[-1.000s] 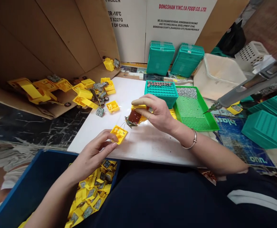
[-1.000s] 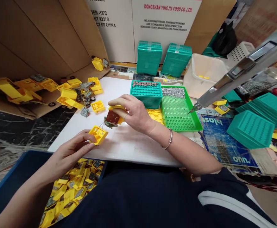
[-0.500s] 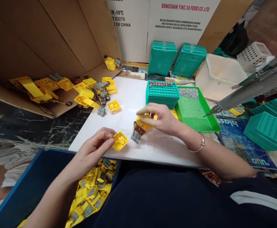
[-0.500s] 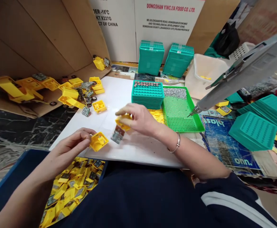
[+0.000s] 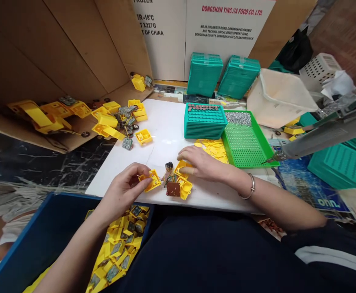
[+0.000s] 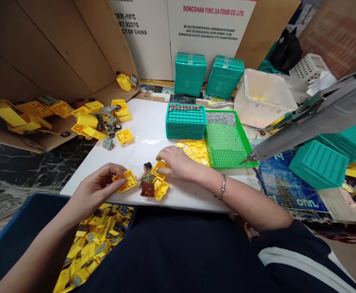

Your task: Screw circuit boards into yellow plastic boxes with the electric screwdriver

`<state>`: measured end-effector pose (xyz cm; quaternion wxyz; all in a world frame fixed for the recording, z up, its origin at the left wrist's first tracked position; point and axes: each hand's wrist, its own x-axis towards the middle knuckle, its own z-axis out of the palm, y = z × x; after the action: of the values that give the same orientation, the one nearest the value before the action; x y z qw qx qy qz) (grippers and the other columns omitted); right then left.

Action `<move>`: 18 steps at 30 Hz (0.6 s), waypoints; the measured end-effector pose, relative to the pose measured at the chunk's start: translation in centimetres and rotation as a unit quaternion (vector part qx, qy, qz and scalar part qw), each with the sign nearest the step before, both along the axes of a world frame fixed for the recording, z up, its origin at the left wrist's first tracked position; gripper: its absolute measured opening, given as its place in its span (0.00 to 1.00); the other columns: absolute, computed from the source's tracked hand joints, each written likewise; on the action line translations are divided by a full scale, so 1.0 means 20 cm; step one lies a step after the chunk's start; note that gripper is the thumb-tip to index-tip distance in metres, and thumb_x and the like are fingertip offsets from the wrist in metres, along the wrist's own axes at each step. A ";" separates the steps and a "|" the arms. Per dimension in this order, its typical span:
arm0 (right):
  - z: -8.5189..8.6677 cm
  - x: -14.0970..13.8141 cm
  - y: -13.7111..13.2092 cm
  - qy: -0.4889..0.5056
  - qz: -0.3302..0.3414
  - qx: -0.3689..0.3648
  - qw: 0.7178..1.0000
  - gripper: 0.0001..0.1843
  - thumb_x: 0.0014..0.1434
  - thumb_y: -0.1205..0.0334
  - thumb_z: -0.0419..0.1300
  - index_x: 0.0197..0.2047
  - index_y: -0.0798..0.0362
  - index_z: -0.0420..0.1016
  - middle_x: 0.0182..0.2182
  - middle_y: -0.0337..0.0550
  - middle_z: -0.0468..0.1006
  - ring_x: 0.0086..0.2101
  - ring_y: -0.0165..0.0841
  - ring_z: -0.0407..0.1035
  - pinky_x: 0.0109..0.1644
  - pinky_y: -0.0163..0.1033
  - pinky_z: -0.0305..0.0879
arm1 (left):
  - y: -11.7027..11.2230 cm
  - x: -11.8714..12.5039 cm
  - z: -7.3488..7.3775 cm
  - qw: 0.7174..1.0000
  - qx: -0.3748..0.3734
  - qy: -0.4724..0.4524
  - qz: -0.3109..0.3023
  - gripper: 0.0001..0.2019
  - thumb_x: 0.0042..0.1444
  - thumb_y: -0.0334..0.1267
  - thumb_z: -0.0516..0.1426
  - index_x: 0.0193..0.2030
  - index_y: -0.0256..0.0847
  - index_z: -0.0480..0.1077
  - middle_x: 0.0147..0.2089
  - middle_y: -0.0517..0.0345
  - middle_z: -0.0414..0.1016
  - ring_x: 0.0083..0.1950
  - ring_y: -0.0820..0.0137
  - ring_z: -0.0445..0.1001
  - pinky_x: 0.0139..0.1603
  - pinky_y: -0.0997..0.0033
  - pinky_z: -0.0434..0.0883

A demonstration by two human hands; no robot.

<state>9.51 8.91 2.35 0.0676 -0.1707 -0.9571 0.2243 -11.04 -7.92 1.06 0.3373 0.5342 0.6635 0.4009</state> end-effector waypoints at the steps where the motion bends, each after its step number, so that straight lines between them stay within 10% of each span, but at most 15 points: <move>1: 0.00 0.00 0.00 0.011 -0.008 -0.023 1.000 0.12 0.59 0.59 0.61 0.44 0.56 0.73 0.42 0.49 0.77 0.44 0.37 0.68 0.51 0.45 0.63 | 0.00 0.00 0.00 1.000 0.000 0.003 0.007 0.07 0.59 0.43 0.57 0.38 0.42 0.67 0.41 0.58 0.69 0.40 0.70 0.68 0.40 0.71 0.67; 10: 0.11 0.17 0.08 0.334 -0.235 0.006 0.913 0.10 0.60 0.65 0.56 0.46 0.52 0.73 0.43 0.42 0.79 0.40 0.31 0.73 0.43 0.39 0.71 | -0.04 -0.16 0.04 0.990 0.008 -0.015 0.137 0.09 0.56 0.42 0.60 0.40 0.41 0.68 0.41 0.58 0.70 0.40 0.69 0.67 0.41 0.70 0.65; 18: 0.12 0.31 0.01 0.334 -0.286 -0.014 0.898 0.11 0.61 0.62 0.57 0.46 0.50 0.75 0.42 0.42 0.79 0.40 0.32 0.75 0.45 0.41 0.73 | 0.03 -0.26 0.01 0.963 -0.043 0.117 0.237 0.08 0.56 0.41 0.57 0.42 0.41 0.69 0.31 0.64 0.66 0.28 0.74 0.60 0.29 0.74 0.59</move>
<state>15.76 9.19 4.69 0.4423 -0.3530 -0.7848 0.2526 -16.29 -7.40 1.23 0.1752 0.3896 0.8225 0.3755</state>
